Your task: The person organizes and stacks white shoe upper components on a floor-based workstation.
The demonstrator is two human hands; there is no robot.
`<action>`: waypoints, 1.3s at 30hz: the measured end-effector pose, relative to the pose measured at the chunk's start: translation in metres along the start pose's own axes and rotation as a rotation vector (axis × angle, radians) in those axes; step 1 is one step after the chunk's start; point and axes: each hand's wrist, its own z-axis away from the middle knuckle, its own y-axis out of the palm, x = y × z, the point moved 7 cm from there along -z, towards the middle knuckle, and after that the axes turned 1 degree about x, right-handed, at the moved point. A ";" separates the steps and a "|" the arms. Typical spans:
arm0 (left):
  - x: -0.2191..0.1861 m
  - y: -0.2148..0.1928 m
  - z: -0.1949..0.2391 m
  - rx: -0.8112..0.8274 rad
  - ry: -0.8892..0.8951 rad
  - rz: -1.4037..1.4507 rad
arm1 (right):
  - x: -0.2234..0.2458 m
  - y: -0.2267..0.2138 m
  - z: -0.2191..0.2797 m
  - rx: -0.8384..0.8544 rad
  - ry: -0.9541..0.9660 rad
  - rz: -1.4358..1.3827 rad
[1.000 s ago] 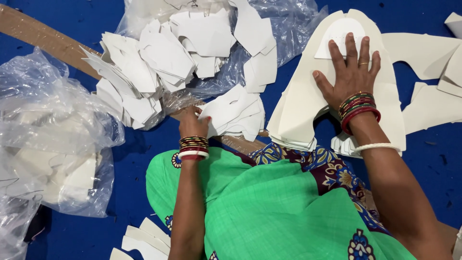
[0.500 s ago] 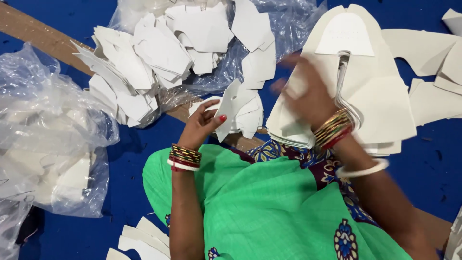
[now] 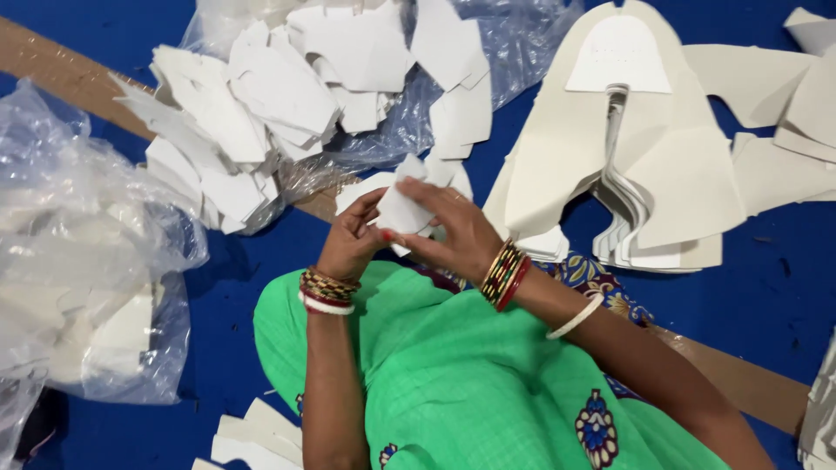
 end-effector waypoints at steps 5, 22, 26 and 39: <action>-0.003 -0.040 0.017 -0.105 0.104 -0.131 | 0.009 -0.023 -0.001 -0.160 0.000 -0.106; -0.110 0.014 0.036 -0.597 0.293 -1.348 | 0.103 -0.131 0.048 -0.390 0.013 -0.479; -0.150 0.127 0.044 -0.068 0.448 -0.746 | 0.114 -0.120 0.056 -0.162 -0.056 -0.229; -0.172 0.198 -0.029 0.058 0.507 -0.437 | 0.028 -0.135 0.048 -0.208 0.225 -0.263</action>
